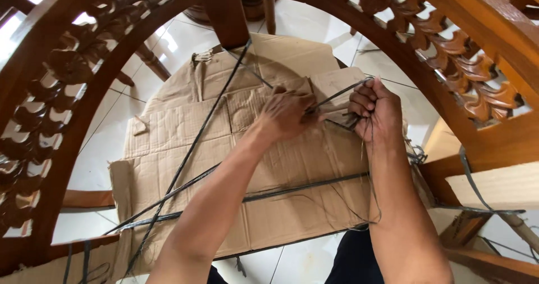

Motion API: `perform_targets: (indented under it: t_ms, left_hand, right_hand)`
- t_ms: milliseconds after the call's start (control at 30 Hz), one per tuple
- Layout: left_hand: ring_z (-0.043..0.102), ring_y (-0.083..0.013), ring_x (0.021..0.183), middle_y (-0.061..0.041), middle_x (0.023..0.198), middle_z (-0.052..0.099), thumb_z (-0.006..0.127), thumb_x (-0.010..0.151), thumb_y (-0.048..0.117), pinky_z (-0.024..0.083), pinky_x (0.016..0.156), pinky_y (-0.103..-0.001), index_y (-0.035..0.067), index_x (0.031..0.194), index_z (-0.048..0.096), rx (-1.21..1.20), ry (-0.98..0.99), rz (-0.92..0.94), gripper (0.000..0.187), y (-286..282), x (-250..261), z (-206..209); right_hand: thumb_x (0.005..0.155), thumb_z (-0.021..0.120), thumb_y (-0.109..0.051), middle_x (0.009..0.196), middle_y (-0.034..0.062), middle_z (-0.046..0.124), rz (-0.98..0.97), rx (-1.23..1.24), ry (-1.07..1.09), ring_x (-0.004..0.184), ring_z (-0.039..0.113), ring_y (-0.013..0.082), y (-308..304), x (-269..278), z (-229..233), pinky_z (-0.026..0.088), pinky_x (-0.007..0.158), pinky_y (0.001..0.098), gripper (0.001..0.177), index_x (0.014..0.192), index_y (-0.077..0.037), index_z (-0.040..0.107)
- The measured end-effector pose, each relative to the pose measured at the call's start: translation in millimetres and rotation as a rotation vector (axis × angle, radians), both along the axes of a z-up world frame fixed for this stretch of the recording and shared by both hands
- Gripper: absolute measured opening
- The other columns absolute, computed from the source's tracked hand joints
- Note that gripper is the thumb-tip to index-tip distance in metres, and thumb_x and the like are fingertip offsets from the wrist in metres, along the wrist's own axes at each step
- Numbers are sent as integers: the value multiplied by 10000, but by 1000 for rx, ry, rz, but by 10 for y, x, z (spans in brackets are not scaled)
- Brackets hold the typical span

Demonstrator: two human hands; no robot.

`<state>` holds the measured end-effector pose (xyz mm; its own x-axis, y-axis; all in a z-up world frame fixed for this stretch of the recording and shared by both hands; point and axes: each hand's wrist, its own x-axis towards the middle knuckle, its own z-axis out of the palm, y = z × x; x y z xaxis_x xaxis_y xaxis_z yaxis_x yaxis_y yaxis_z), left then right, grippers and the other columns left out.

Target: Wrapping a wooden chair with cardboard and securing it with plastic straps

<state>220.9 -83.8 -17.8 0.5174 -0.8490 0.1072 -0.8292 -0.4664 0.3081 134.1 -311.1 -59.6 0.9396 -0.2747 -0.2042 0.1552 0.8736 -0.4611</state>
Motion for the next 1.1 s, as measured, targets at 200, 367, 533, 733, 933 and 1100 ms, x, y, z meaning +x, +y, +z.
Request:
perform_targets:
  t_ms: [200,367,533,733,933,1100]
  left_hand:
    - [655,-410,906,-132,871,634,624,995,293,425,911,-552,117,1020,627,-219,105,-62,177,226,-214,304]
    - [668,-300,911,-67,912,622,605,1032,175,477,961,-502,209,1345,559,-258,-131,-119,319,234,-202,204]
    - [669,-201,789,-5,821,605,661,1005,223,497,929,-400,270,1231,666,-335,-483,-102,231,158,-170,-29]
    - [618,-139,718,39,799,546,655,968,183,455,823,-339,277,1051,693,-415,-653,-76,131,87,-178,-48]
    - [554,-145,765,57,879,475,578,998,257,397,780,-355,240,911,615,-293,-573,-71,96,58,-103,-127]
    - [564,-222,771,24,864,500,510,1053,270,396,744,-395,195,917,628,-230,-342,-101,195,68,-88,-32]
  right_hand:
    - [1070,554,-216,729,-122,341,-25,-6,89,544,419,4,-12,-69,187,318,438,118,215,944,-60,632]
    - [1066,514,-130,785,-51,467,-275,-4,225,676,546,28,81,-128,327,517,625,167,186,1068,3,644]
    - [1058,485,-52,895,74,597,-382,25,228,733,624,95,-52,10,69,663,759,290,139,1063,33,594]
    - [1054,508,-88,829,64,593,-380,-84,255,765,702,141,-40,-4,88,712,799,326,92,1092,-38,576]
    - [1042,547,-136,735,42,609,-371,-483,346,743,757,157,110,-50,259,719,736,301,107,1139,-100,568]
    - [991,607,-170,668,63,660,-496,-1335,527,609,698,155,221,-106,304,596,520,262,119,1079,-113,663]
